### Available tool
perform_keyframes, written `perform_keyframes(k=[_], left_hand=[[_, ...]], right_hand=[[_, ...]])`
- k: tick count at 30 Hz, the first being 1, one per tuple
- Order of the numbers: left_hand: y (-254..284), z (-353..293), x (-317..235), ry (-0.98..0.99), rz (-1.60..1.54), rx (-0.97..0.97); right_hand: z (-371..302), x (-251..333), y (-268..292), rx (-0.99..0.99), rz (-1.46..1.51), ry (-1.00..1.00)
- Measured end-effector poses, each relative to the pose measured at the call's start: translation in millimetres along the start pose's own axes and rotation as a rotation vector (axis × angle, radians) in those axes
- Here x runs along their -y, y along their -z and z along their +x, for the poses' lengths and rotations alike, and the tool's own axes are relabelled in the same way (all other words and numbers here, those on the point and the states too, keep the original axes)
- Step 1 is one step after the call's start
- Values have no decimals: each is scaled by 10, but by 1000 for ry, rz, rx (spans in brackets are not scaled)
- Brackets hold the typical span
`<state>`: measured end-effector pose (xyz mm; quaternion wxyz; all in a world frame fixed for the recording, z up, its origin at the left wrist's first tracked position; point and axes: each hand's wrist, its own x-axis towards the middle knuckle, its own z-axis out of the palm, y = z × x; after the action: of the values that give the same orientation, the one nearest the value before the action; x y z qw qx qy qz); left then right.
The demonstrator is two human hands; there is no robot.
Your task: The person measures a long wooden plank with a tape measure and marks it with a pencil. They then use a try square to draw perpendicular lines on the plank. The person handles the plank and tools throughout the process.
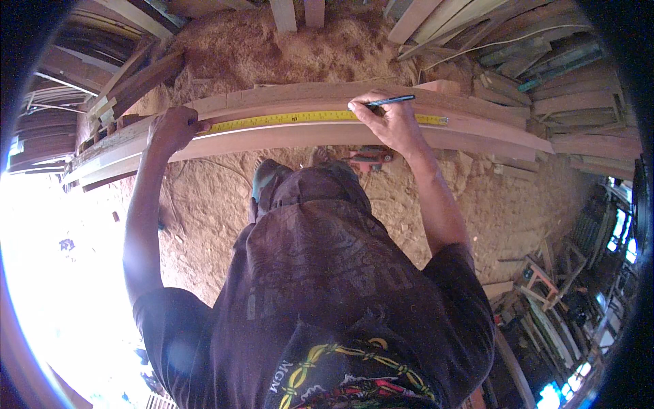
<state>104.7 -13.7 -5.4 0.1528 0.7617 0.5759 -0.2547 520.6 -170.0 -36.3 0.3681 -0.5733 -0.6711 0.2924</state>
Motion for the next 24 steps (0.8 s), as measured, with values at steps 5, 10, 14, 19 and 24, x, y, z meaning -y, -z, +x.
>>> perform_keyframes(k=[5,10,14,19,24], left_hand=[[20,-11,-19,35,-62,37],[40,-23,-39,32,-24,29],[57,-23,-45,62,-57,68],[62,-39,-56,62,-42,57],[52,-45,-53,45,-32,36]], right_hand=[[-17,-18,-16,15,25,-62],[-15,-32,-19,39,50,-89],[-16,-23,-23,34,50,-101],[-17,-13,-12,32,45,-86],[-12,-19,-15,30,69,-92]])
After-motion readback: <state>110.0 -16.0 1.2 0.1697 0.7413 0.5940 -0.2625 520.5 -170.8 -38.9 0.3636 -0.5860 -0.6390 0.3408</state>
